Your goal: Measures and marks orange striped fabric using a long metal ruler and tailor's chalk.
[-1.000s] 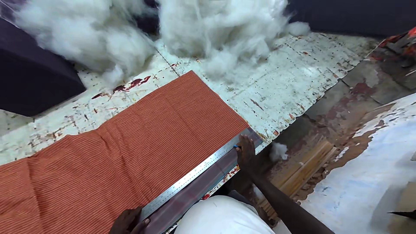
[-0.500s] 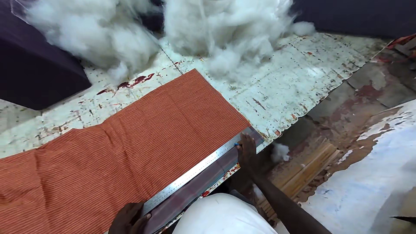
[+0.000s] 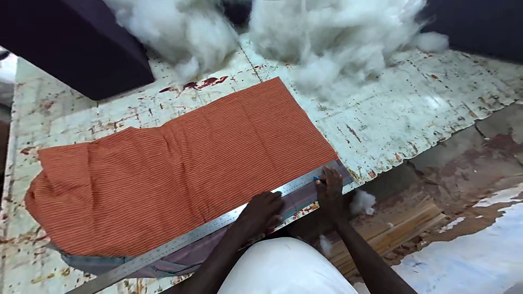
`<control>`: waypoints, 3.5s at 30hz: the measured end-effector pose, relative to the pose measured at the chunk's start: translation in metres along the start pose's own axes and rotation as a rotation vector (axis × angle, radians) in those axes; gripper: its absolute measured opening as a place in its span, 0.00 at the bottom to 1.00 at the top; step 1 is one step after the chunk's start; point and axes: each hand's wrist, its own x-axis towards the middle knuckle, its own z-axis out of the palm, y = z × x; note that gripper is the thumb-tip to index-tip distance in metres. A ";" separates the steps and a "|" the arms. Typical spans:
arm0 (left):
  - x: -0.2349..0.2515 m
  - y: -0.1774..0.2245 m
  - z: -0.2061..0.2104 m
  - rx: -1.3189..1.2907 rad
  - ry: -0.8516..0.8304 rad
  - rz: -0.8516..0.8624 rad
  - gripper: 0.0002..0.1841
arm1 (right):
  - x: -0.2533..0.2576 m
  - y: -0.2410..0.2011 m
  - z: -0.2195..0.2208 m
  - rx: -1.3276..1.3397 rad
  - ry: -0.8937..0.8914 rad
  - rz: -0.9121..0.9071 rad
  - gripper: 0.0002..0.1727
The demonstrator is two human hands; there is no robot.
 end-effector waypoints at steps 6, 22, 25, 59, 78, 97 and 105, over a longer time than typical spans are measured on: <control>0.018 0.020 -0.009 -0.019 -0.144 -0.050 0.23 | 0.016 -0.061 -0.008 0.188 -0.320 0.050 0.10; 0.030 0.028 -0.022 -0.068 -0.407 -0.108 0.31 | -0.002 -0.083 0.020 -0.005 -0.356 -0.028 0.07; 0.030 0.028 -0.024 -0.065 -0.422 -0.098 0.32 | -0.019 -0.074 0.028 0.006 -0.245 -0.079 0.08; 0.049 0.012 -0.039 -0.015 -0.548 -0.030 0.29 | -0.027 -0.074 0.036 0.027 -0.149 -0.026 0.08; 0.049 0.014 -0.038 0.016 -0.534 -0.018 0.25 | 0.002 -0.086 0.022 0.063 -0.351 0.157 0.08; 0.050 0.013 -0.041 0.001 -0.504 0.016 0.21 | 0.042 -0.100 0.062 -0.028 -0.289 -0.019 0.08; 0.045 0.005 -0.036 -0.026 -0.497 0.025 0.22 | 0.006 -0.080 0.030 0.071 -0.243 0.023 0.10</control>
